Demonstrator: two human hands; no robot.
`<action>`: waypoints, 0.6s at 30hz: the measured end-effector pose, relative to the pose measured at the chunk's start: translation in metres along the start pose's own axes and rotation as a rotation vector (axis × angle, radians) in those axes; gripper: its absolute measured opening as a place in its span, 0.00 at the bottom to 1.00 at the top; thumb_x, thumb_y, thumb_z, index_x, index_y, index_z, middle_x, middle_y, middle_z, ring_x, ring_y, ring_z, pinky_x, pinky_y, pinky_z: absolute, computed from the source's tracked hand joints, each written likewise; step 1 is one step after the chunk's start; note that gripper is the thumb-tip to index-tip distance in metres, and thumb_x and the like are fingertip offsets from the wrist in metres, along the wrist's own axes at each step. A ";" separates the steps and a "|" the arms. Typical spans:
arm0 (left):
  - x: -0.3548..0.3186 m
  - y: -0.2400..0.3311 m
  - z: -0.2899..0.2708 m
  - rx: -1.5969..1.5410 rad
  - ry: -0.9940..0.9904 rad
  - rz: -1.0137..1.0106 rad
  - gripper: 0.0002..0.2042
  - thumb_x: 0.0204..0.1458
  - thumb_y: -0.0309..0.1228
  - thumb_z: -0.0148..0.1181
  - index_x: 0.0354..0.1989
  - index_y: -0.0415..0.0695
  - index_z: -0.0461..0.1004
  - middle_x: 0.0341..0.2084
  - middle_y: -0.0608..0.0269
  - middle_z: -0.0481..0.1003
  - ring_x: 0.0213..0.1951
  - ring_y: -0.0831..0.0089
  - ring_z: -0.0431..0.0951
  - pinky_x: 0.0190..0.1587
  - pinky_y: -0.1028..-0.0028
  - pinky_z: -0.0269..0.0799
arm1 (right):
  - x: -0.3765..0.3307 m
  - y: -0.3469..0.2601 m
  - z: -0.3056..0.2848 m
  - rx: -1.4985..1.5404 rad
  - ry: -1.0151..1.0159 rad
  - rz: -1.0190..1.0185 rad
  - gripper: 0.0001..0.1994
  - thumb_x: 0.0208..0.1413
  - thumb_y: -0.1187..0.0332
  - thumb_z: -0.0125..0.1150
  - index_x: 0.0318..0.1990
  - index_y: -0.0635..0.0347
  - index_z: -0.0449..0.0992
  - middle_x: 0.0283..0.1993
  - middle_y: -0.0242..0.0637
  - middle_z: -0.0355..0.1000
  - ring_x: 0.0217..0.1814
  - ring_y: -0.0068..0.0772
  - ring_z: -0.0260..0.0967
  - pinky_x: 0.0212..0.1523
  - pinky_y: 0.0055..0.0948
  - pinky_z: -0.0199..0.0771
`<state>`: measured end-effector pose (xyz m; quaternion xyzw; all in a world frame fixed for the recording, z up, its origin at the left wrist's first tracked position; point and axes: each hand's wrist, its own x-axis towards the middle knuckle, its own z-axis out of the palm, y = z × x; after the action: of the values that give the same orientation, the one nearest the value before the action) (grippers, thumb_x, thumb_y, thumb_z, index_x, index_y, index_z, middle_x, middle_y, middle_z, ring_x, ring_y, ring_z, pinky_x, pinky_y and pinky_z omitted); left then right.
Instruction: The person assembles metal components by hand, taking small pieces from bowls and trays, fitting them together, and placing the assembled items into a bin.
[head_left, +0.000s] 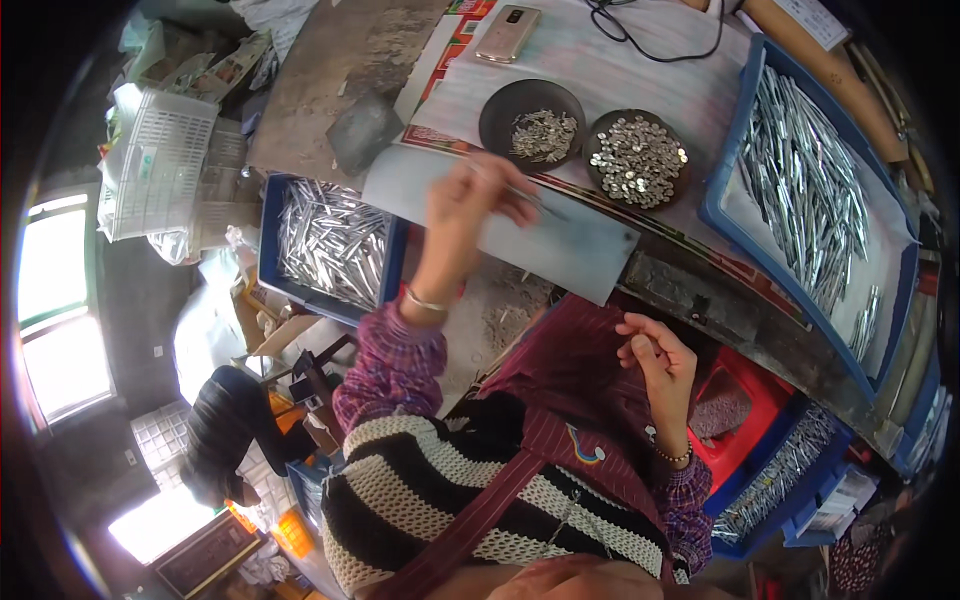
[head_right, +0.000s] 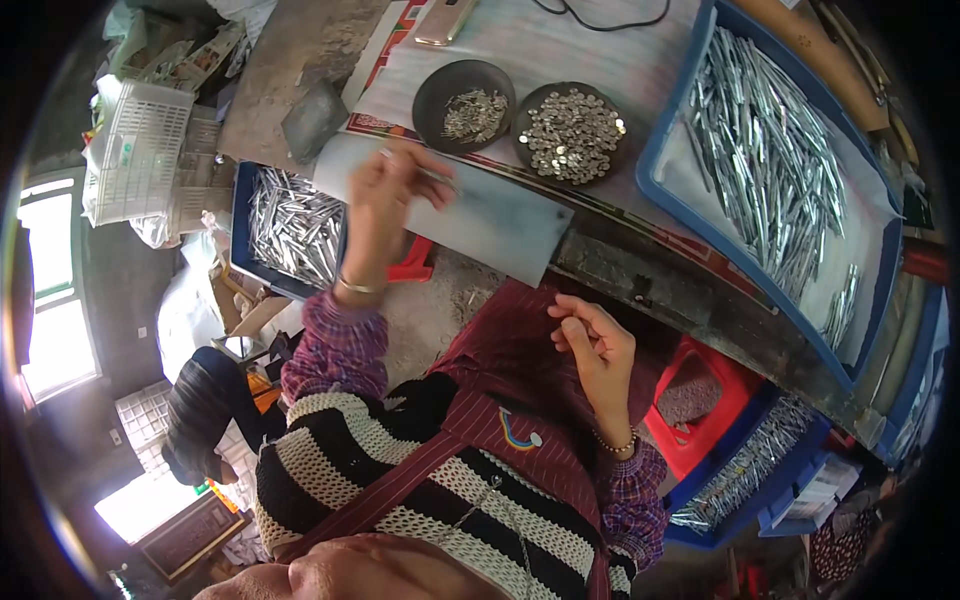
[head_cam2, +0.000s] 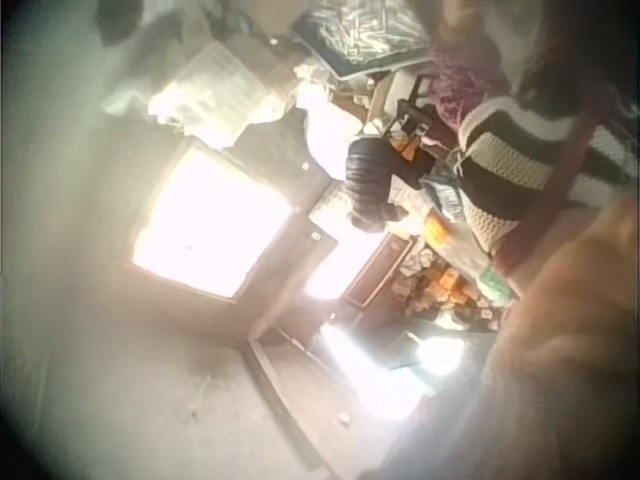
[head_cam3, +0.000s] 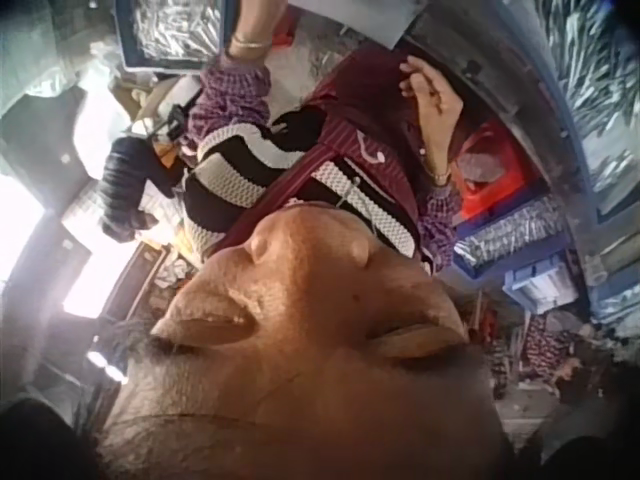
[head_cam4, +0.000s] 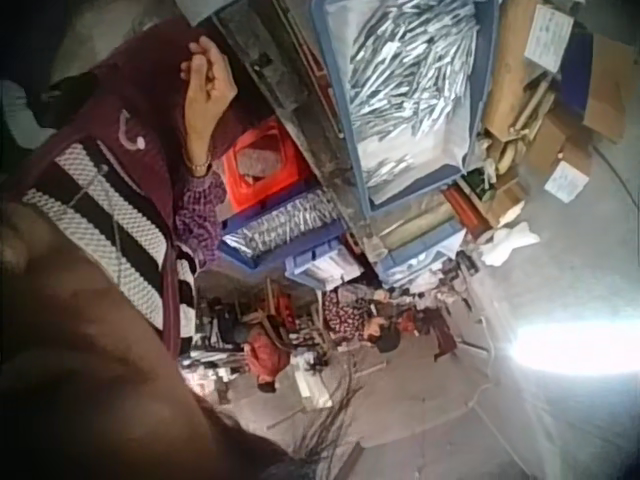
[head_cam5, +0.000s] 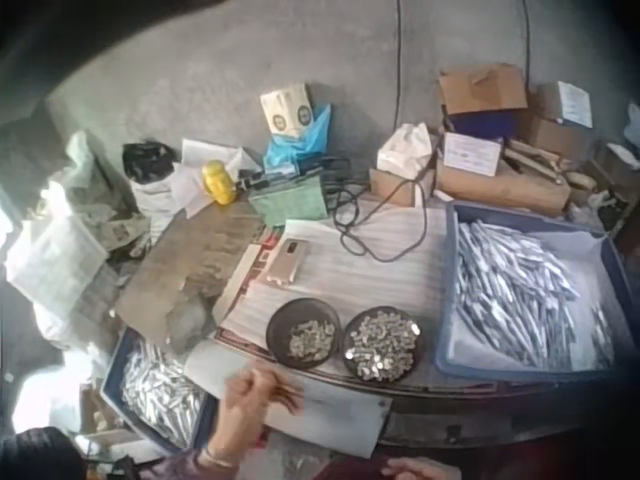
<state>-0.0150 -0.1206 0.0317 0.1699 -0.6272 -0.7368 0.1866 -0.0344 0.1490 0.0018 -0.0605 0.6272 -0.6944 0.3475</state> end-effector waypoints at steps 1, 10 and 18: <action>-0.008 -0.008 0.018 -0.085 -0.085 -0.073 0.16 0.60 0.37 0.41 0.34 0.34 0.66 0.29 0.46 0.74 0.24 0.67 0.76 0.27 0.74 0.72 | 0.000 -0.001 0.000 0.034 0.017 -0.021 0.12 0.56 0.75 0.51 0.46 0.67 0.71 0.38 0.37 0.72 0.31 0.19 0.68 0.32 0.16 0.70; -0.054 -0.047 0.086 -0.275 -0.372 -0.331 0.11 0.55 0.30 0.52 0.36 0.33 0.71 0.32 0.52 0.75 0.31 0.70 0.77 0.34 0.76 0.73 | -0.001 -0.008 -0.017 0.171 0.289 -0.071 0.09 0.55 0.76 0.52 0.42 0.69 0.73 0.33 0.36 0.72 0.29 0.19 0.68 0.29 0.18 0.69; -0.053 -0.047 0.099 0.440 -0.537 0.124 0.08 0.39 0.16 0.59 0.29 0.39 0.76 0.28 0.58 0.76 0.30 0.69 0.77 0.32 0.77 0.71 | 0.002 0.003 -0.031 -0.009 0.241 -0.153 0.05 0.52 0.77 0.56 0.35 0.69 0.75 0.27 0.32 0.71 0.27 0.17 0.67 0.27 0.14 0.67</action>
<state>-0.0200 -0.0030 0.0016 -0.0321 -0.8067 -0.5898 0.0182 -0.0507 0.1735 -0.0079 -0.0258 0.6611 -0.7183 0.2151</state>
